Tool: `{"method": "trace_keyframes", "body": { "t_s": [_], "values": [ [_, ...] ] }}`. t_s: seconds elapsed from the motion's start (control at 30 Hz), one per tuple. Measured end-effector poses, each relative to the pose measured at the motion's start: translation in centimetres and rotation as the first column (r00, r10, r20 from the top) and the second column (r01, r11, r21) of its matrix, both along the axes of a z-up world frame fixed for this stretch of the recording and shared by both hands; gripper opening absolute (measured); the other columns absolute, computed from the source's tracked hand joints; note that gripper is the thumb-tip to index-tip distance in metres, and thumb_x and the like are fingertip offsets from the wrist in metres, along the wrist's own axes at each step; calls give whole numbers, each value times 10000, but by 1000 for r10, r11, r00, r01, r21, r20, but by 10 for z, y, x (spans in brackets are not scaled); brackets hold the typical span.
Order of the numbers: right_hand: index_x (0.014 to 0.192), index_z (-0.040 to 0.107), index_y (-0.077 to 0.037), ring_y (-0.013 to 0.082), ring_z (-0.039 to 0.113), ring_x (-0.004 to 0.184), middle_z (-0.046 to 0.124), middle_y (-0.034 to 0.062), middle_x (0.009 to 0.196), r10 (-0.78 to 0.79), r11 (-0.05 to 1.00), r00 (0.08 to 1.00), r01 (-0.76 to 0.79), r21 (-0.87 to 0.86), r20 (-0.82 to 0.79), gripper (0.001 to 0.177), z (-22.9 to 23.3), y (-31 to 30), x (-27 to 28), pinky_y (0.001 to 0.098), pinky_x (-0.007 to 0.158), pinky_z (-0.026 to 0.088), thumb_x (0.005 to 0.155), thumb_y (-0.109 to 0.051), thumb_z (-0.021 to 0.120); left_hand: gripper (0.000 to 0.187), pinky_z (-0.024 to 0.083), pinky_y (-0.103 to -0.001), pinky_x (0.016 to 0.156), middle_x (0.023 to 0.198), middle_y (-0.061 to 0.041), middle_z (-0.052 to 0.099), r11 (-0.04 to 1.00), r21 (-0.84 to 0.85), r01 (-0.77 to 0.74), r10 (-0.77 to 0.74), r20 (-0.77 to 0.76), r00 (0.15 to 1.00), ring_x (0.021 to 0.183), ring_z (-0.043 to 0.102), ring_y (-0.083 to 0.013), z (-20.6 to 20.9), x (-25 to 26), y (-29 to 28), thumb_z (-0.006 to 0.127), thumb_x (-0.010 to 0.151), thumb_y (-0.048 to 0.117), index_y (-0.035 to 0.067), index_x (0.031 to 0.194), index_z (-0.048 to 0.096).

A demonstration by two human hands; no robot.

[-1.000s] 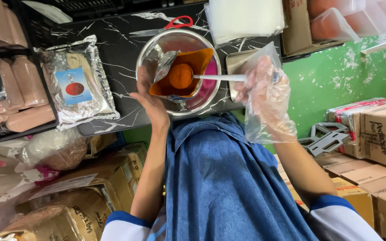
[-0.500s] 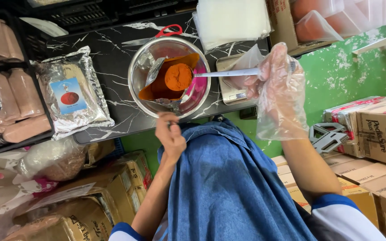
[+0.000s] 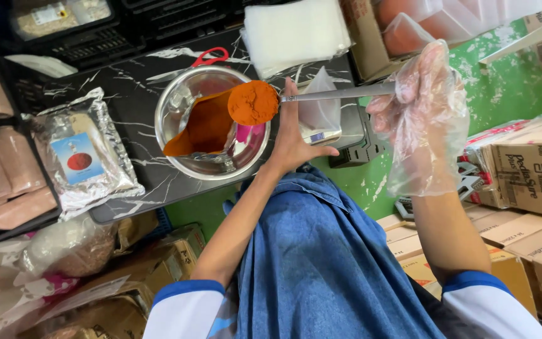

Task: The person fills small plastic bags with a red powdered substance from a metal bowl, weighing them on a digital scale and then cutting the bags with scissors.

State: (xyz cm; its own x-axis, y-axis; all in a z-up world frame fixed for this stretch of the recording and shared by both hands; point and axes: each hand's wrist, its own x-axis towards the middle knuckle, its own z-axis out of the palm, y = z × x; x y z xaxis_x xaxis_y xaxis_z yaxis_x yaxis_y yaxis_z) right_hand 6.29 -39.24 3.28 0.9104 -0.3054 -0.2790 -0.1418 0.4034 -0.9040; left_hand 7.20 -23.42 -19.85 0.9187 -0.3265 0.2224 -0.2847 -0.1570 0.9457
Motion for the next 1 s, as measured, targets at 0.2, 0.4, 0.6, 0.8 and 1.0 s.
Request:
{"method": "trace_keyframes", "body": {
  "t_s": [0.2, 0.4, 0.6, 0.8, 1.0],
  "values": [
    [830, 491, -173, 262, 755, 720, 472, -50, 729, -23, 999, 998, 21, 29, 66, 347, -5, -35, 1, 302, 400, 488, 1079, -398, 576, 1743, 101, -568, 1392, 1798, -116, -162, 996, 24, 90, -91, 21, 996, 1705, -49, -346, -18, 39, -25, 1067, 547, 590, 151, 1690, -174],
    [898, 527, -115, 339, 758, 867, 569, -4, 823, 114, 954, 960, -177, 243, 254, 326, -29, -74, 3, 377, 520, 581, 1163, -304, 503, 1385, 229, -427, 1350, 1798, -80, 104, 991, -9, 135, -135, -146, 980, 1672, 160, -307, -27, 43, -33, 1011, 752, 213, 124, 1698, 3],
    [1144, 651, 66, 475, 711, 1151, 724, 190, 1082, 284, 614, 707, -653, 443, 647, 521, -37, -105, 10, 492, 988, 675, 1282, -264, 273, 1044, 213, -448, 1317, 1689, -102, 399, 998, 31, -60, 64, -135, 989, 1575, 370, -298, -29, 37, -31, 905, 835, 303, 224, 1665, 277],
    [1271, 684, -29, 411, 751, 1129, 742, 112, 1110, 252, 789, 739, -531, 309, 624, 370, -45, -143, -3, 443, 1008, 699, 1310, -176, 347, 970, 450, -461, 1180, 1414, -152, 541, 988, 47, -146, 150, -106, 983, 1367, 543, -324, 13, 40, -8, 955, 704, 319, 56, 1492, 455],
    [1163, 564, -59, 307, 812, 1028, 742, 77, 1056, 370, 824, 713, -548, 144, 596, 216, -66, -175, 16, 329, 820, 771, 1257, -178, 410, 1036, 474, -476, 1167, 1503, -141, 485, 993, 113, -28, 32, -32, 999, 1413, 521, -317, 16, 46, -1, 944, 739, 315, 164, 1586, 366]
  ]
}}
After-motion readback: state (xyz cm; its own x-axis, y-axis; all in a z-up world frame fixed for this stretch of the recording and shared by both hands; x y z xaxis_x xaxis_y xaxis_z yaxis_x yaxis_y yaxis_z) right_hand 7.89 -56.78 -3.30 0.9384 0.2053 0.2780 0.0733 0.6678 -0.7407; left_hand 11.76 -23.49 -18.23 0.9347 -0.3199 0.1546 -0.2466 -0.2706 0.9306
